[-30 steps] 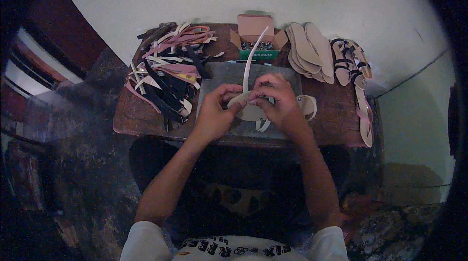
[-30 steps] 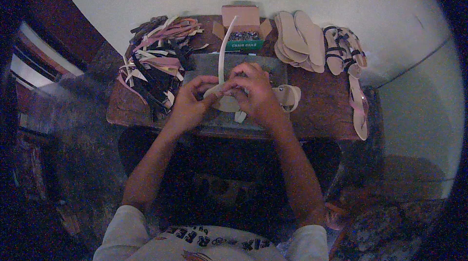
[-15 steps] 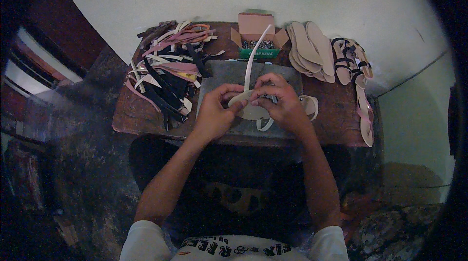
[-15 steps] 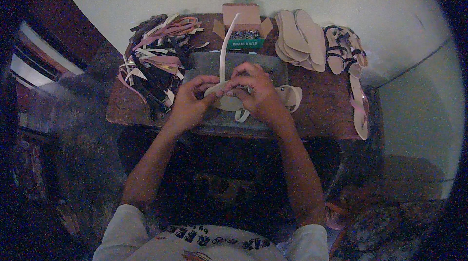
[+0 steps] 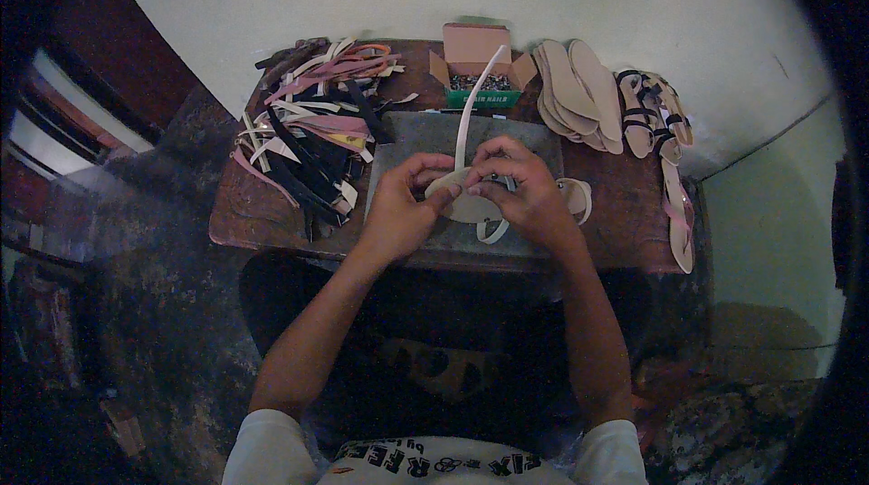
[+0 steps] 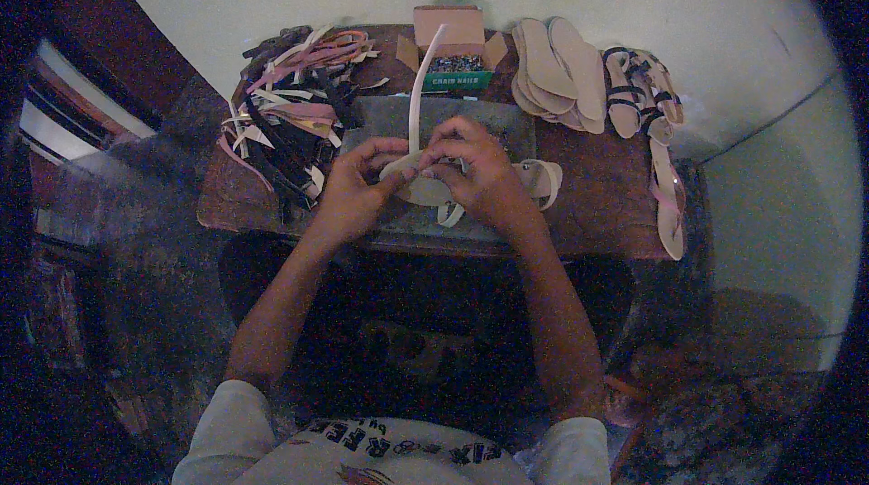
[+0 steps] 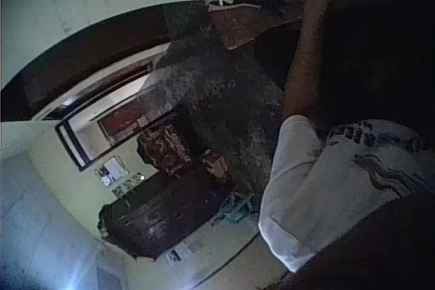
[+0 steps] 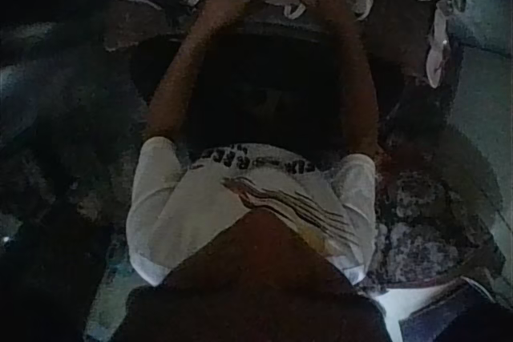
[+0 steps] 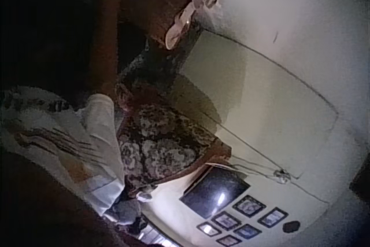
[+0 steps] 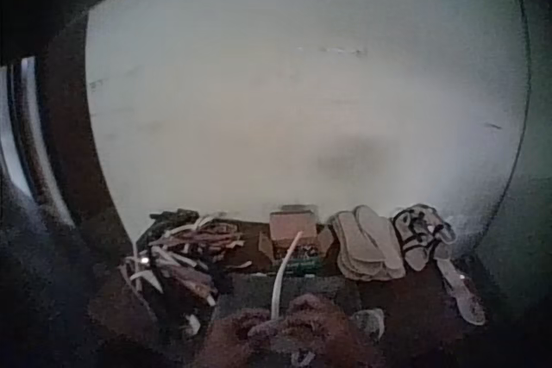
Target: The person assembles a beige sandal by attaching white straps to the sole using small metal fasteners. They position the straps, insert the fasteners, and press them into place to secure the components.
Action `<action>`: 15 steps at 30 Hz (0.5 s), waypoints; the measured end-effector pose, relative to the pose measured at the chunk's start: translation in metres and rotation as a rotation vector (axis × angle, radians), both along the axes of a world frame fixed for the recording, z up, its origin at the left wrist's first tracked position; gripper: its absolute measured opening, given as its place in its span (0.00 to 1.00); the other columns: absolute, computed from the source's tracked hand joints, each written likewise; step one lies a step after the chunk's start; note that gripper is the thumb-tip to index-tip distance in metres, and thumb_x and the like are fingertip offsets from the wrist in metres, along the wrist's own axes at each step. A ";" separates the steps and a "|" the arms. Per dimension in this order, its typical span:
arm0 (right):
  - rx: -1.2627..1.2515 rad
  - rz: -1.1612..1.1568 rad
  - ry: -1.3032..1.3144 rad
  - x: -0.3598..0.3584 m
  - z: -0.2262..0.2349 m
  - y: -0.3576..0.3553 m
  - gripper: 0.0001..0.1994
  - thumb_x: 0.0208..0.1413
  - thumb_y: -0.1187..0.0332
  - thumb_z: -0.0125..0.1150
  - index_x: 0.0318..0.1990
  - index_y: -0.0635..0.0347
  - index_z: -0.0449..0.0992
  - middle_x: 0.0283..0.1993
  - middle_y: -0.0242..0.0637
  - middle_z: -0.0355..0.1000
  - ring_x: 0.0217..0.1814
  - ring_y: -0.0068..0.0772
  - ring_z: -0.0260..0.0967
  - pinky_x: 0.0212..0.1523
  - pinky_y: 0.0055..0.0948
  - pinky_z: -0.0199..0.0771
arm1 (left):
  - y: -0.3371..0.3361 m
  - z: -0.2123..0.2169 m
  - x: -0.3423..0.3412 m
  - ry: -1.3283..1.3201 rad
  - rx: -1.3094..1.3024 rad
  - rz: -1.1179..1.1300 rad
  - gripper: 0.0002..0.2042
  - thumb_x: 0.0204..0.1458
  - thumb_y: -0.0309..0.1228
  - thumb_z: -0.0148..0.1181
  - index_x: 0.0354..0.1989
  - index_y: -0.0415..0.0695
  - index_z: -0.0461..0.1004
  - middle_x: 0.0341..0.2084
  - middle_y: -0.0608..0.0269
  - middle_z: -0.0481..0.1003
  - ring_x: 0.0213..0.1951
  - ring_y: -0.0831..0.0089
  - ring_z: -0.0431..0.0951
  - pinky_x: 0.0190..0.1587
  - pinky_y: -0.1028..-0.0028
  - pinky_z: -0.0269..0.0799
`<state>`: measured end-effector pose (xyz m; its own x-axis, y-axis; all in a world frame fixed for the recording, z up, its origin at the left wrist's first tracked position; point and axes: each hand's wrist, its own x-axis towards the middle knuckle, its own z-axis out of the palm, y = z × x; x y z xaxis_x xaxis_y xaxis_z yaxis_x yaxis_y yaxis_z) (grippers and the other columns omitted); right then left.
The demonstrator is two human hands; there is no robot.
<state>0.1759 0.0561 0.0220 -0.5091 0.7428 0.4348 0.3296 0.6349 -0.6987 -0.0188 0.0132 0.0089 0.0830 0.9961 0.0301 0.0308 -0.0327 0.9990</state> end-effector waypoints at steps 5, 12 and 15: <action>-0.029 0.019 0.013 0.000 0.002 0.000 0.07 0.45 0.79 0.68 0.33 0.61 0.79 0.41 0.35 0.70 0.46 0.34 0.71 0.49 0.32 0.70 | 0.002 -0.005 -0.001 -0.062 0.004 -0.010 0.15 0.54 0.19 0.60 0.51 0.38 0.70 0.37 0.55 0.81 0.38 0.74 0.80 0.40 0.75 0.74; -0.064 0.025 0.023 0.001 0.002 0.000 0.07 0.45 0.79 0.68 0.34 0.62 0.79 0.42 0.37 0.71 0.47 0.36 0.71 0.50 0.32 0.70 | 0.000 0.001 0.001 -0.011 0.001 0.000 0.14 0.54 0.19 0.61 0.49 0.38 0.71 0.37 0.56 0.81 0.38 0.75 0.80 0.39 0.76 0.74; -0.049 0.039 0.035 -0.001 0.001 0.001 0.07 0.45 0.79 0.67 0.34 0.63 0.78 0.43 0.40 0.74 0.48 0.36 0.73 0.50 0.33 0.71 | 0.000 0.001 -0.001 0.049 0.036 0.000 0.13 0.53 0.19 0.61 0.47 0.38 0.72 0.38 0.56 0.81 0.38 0.75 0.80 0.38 0.76 0.74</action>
<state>0.1748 0.0569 0.0225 -0.5232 0.7432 0.4171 0.2796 0.6120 -0.7398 -0.0202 0.0127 0.0097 0.0857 0.9944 0.0615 0.0793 -0.0683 0.9945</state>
